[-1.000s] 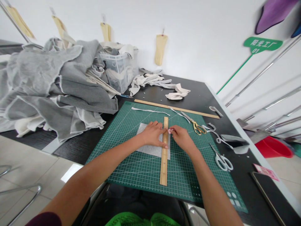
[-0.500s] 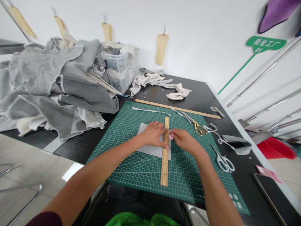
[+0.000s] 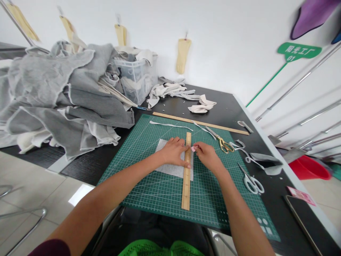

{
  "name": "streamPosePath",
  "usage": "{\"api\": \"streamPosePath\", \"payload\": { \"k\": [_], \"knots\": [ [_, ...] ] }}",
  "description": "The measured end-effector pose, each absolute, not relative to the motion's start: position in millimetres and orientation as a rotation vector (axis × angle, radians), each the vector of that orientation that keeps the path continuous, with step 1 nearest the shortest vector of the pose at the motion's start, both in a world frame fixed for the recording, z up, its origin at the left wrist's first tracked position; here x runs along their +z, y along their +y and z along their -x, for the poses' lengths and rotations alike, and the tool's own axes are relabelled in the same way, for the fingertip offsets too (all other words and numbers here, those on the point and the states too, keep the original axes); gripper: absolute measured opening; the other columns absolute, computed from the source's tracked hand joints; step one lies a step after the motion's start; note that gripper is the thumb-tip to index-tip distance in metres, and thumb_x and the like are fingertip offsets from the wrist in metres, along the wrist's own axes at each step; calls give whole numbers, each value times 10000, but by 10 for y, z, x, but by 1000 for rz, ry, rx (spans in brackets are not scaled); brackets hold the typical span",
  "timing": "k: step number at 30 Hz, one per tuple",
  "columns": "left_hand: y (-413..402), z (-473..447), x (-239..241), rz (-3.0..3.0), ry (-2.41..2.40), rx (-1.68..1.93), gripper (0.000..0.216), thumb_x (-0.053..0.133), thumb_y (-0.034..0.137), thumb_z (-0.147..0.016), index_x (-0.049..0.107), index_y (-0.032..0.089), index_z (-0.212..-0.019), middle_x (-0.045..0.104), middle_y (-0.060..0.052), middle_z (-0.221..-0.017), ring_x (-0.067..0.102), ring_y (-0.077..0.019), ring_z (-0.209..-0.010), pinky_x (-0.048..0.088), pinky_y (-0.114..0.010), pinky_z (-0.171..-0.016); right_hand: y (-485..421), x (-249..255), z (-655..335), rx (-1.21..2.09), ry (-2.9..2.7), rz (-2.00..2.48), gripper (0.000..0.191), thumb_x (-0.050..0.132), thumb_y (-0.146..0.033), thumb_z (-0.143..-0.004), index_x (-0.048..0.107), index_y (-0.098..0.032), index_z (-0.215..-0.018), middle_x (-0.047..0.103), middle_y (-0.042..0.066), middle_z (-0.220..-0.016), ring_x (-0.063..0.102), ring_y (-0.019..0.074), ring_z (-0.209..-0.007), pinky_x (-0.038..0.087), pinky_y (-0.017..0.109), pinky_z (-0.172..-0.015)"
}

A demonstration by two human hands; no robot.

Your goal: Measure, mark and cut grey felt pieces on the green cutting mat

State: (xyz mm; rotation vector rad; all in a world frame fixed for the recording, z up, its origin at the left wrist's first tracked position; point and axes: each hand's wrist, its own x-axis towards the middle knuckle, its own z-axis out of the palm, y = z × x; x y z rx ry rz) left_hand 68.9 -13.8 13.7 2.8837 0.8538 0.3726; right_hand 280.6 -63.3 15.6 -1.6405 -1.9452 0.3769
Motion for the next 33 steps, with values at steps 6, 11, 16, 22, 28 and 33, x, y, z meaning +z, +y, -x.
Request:
{"api": "streamPosePath", "payload": {
  "k": [6, 11, 16, 22, 28, 33],
  "knots": [
    [-133, -683, 127, -2898, 844, 397, 802, 536, 844, -709, 626, 246, -1236, 534, -94, -1050, 456, -293, -993, 349, -404, -831, -652, 156, -2756, 411, -1973, 1624, 179, 496, -199, -936, 664, -208, -874, 713, 49, -823, 638, 210, -769, 431, 294, -696],
    [-121, -691, 100, -2888, 840, 403, 818, 564, 846, -680, 627, 253, -1240, 537, -95, -1055, 456, -302, -1001, 351, -412, -837, -706, 214, -2720, 436, -1989, 1632, 183, 485, -183, -934, 631, -214, -828, 710, 44, -815, 643, 207, -762, 431, 295, -696],
    [-111, -689, 86, -2883, 834, 420, 855, 562, 849, -677, 604, 261, -1297, 543, -96, -1039, 460, -301, -993, 350, -413, -841, -807, 208, -2690, 482, -1970, 1657, 146, 497, -203, -936, 629, -219, -877, 715, 39, -829, 661, 213, -788, 456, 300, -702],
    [-123, -674, 106, -2905, 827, 439, 844, 526, 856, -701, 619, 245, -1276, 546, -109, -1061, 471, -305, -1001, 359, -409, -830, -988, 176, -2660, 525, -1934, 1671, 130, 505, -228, -940, 632, -214, -917, 714, 38, -820, 655, 215, -756, 457, 307, -682],
    [-141, -666, 142, -2891, 831, 418, 822, 550, 846, -692, 630, 251, -1253, 557, -110, -1075, 474, -308, -1016, 358, -406, -844, -1146, 207, -2606, 550, -1924, 1661, 148, 488, -225, -954, 635, -214, -939, 707, 41, -822, 645, 216, -755, 454, 314, -689],
    [-147, -673, 144, -2875, 849, 412, 838, 557, 842, -690, 624, 246, -1276, 562, -115, -1091, 474, -311, -1023, 357, -414, -858, -1265, 211, -2570, 583, -1917, 1659, 157, 483, -230, -967, 639, -212, -961, 700, 37, -817, 632, 208, -730, 448, 309, -667]
  ]
}}
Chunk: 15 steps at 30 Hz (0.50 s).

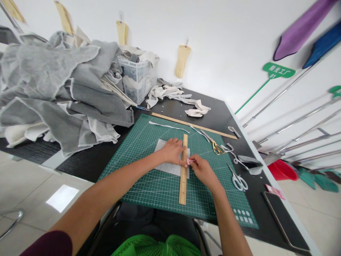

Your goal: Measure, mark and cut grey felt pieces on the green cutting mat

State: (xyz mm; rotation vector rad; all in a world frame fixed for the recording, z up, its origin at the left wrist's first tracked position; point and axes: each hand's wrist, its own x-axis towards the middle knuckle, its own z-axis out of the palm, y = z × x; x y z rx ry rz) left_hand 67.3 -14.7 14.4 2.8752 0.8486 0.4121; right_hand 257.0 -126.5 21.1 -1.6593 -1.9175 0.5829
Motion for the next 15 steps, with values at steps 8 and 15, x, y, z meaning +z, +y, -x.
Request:
{"api": "streamPosePath", "payload": {
  "k": [8, 15],
  "knots": [
    [-146, -666, 134, -2883, 847, 418, 854, 520, 865, -697, 617, 254, -1285, 557, -112, -1081, 469, -308, -1002, 357, -422, -853, -1439, 204, -2560, 669, -1893, 1619, 156, 498, -249, -979, 644, -205, -945, 685, 27, -810, 616, 193, -733, 441, 293, -667],
    [-138, -665, 112, -2897, 846, 426, 850, 522, 862, -699, 616, 247, -1279, 554, -113, -1084, 467, -308, -1003, 355, -427, -861, -1555, 200, -2579, 824, -1845, 1593, 130, 505, -242, -974, 631, -221, -953, 627, -10, -735, 567, 172, -660, 411, 271, -620]
  ]
}}
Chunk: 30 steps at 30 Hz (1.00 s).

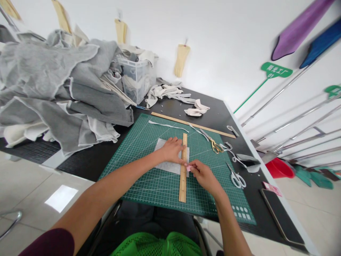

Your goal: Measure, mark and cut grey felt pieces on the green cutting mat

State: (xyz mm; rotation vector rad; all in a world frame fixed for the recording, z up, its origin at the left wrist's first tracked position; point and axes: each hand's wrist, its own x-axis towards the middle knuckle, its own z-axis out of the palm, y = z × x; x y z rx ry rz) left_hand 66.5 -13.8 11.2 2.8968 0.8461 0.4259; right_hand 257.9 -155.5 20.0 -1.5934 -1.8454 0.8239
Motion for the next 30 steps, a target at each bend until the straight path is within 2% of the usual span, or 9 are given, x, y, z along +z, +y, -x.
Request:
{"api": "streamPosePath", "payload": {
  "k": [19, 30],
  "knots": [
    [-152, -663, 146, -2875, 856, 364, 948, 477, 919, -681, 597, 239, -1331, 556, -120, -1119, 452, -319, -1036, 343, -431, -890, -1771, 289, -2542, 889, -1866, 1596, 196, 451, -193, -972, 640, -219, -1015, 591, -18, -729, 564, 167, -644, 431, 282, -640],
    [-148, -666, 137, -2888, 854, 369, 983, 494, 937, -644, 589, 244, -1334, 567, -119, -1118, 463, -319, -1037, 345, -428, -893, -1918, 326, -2504, 903, -1890, 1621, 195, 439, -206, -994, 628, -228, -1039, 626, 4, -814, 573, 175, -697, 438, 293, -677]
  ]
}}
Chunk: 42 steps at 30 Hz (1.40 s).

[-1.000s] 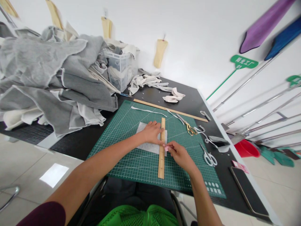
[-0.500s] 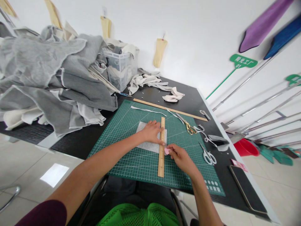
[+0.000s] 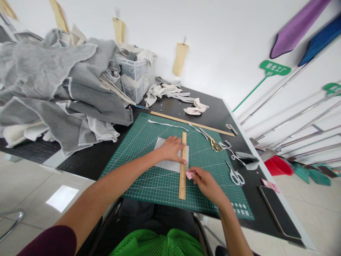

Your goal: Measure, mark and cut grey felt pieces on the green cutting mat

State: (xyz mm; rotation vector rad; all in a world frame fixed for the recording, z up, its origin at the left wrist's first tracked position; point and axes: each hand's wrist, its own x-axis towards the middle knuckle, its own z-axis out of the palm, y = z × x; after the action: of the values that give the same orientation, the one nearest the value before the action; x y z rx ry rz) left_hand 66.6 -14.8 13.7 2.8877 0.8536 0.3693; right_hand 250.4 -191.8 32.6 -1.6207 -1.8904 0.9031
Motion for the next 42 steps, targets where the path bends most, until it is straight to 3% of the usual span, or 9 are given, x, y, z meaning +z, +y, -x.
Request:
{"api": "streamPosePath", "payload": {
  "k": [7, 14, 25, 30, 32, 38, 42],
  "knots": [
    [-145, -668, 143, -2883, 850, 352, 974, 498, 932, -648, 583, 251, -1340, 562, -118, -1136, 456, -320, -1048, 338, -436, -909, -2002, 397, -2461, 926, -1903, 1629, 196, 438, -204, -996, 631, -225, -1023, 647, 18, -858, 586, 182, -738, 449, 298, -708],
    [-137, -654, 143, -2859, 834, 359, 959, 516, 914, -655, 582, 250, -1343, 553, -115, -1134, 456, -319, -1050, 354, -438, -910, -1986, 359, -2498, 943, -1849, 1613, 217, 453, -247, -990, 669, -228, -974, 641, 9, -772, 586, 180, -665, 457, 303, -653],
    [-109, -616, 162, -2839, 790, 349, 879, 528, 872, -699, 591, 267, -1333, 546, -99, -1128, 455, -306, -1067, 356, -417, -917, -1896, 90, -2678, 976, -1313, 1547, 251, 559, -407, -954, 665, -187, -1009, 571, -26, -622, 549, 147, -561, 447, 262, -544],
    [-136, -589, 203, -2838, 796, 320, 933, 507, 883, -708, 464, 327, -1456, 538, -92, -1150, 445, -306, -1053, 343, -419, -904, -1832, 14, -2631, 894, -1099, 1574, 326, 610, -493, -898, 650, -194, -1022, 579, -35, -638, 584, 148, -516, 528, 281, -509],
    [-145, -572, 231, -2842, 778, 277, 899, 502, 864, -733, 433, 362, -1475, 535, -90, -1161, 443, -308, -1058, 340, -421, -900, -1821, -10, -2635, 868, -1066, 1578, 340, 618, -509, -891, 648, -200, -1028, 575, -36, -644, 587, 148, -521, 550, 285, -500],
    [-90, -506, 301, -2845, 652, 141, 693, 555, 751, -793, 531, 399, -1390, 520, -78, -1259, 431, -309, -1139, 325, -432, -960, -1839, -68, -2674, 830, -1056, 1567, 337, 612, -509, -907, 649, -201, -1037, 570, -25, -679, 594, 147, -562, 600, 298, -512],
    [-50, -475, 320, -2827, 634, 89, 679, 579, 690, -806, 488, 418, -1421, 509, -64, -1315, 416, -312, -1176, 310, -451, -984, -1850, -57, -2662, 819, -1045, 1531, 356, 619, -482, -909, 615, -225, -1156, 571, -31, -707, 595, 147, -579, 604, 292, -501]
  ]
}}
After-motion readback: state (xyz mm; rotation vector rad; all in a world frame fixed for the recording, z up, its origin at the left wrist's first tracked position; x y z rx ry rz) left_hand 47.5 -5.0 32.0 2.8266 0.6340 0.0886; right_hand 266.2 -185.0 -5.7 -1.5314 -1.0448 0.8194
